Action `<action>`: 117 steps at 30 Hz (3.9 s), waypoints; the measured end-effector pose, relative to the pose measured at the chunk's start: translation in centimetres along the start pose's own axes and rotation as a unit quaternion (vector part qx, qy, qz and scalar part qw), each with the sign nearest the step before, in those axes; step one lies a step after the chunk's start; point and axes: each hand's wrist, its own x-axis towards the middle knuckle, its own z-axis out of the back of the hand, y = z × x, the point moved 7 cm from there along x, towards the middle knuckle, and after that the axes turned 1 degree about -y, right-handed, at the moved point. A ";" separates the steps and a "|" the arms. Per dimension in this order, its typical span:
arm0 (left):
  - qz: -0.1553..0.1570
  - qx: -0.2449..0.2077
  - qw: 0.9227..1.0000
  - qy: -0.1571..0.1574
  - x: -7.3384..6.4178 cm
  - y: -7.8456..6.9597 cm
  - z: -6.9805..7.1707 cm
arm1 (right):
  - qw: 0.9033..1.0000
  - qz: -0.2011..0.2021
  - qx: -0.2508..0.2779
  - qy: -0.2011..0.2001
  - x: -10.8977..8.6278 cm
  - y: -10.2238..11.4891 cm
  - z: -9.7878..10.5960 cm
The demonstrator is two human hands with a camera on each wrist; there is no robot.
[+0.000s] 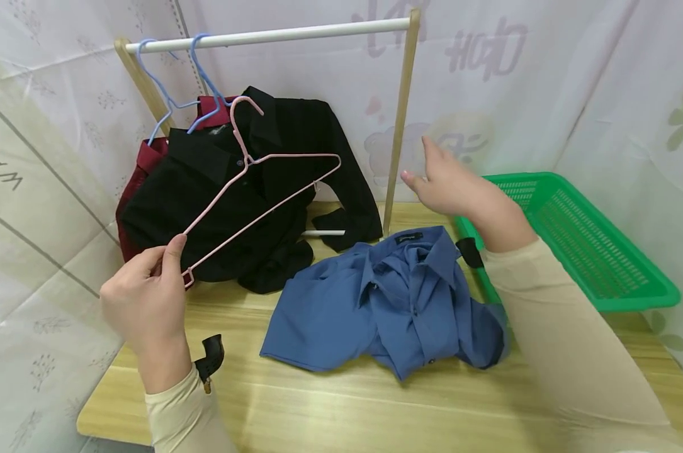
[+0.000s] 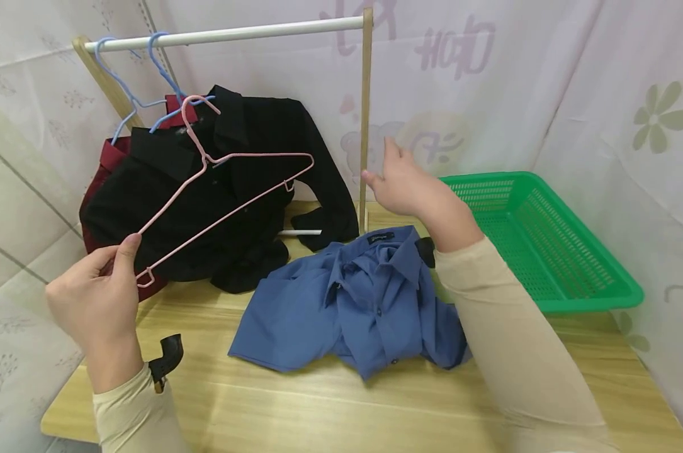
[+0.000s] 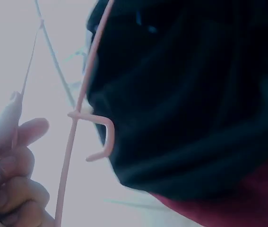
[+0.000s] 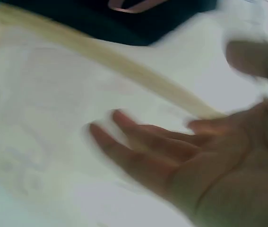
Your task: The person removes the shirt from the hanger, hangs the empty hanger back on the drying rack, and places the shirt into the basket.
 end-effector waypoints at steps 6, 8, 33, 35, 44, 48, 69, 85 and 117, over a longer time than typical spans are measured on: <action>0.033 0.035 0.998 0.031 2.2 -3.4 -1.1 | 0.997 0.004 0.071 -0.041 7.0 -1.9 0.0; 0.050 0.029 0.998 0.040 3.1 -4.4 -1.5 | 0.994 0.013 0.099 -0.050 8.1 -2.3 -0.3; 0.060 -0.001 0.986 0.154 8.9 -9.6 -7.8 | 0.981 0.030 0.118 -0.151 11.0 -2.3 -2.3; 0.062 -0.003 0.985 0.160 8.7 -9.2 -8.0 | 0.981 0.030 0.116 -0.149 11.2 -2.1 -2.5; 0.057 -0.018 0.982 0.177 7.7 -8.5 -8.9 | 0.981 0.025 0.113 -0.157 11.3 -2.2 -2.6; 0.051 -0.016 0.982 0.179 7.2 -8.5 -9.3 | 0.981 0.027 0.113 -0.157 11.3 -2.4 -2.6; 0.070 -0.003 0.974 0.215 5.9 -7.7 -10.6 | 0.981 0.023 0.122 -0.151 11.3 -2.9 -2.9; 0.019 0.026 0.975 0.218 6.2 -9.0 -9.8 | 0.984 0.046 0.145 -0.095 10.1 -2.8 -2.0; -0.146 0.147 0.654 0.727 -17.9 -6.2 -14.6 | 0.969 0.019 -0.120 0.217 -10.2 -8.2 -18.5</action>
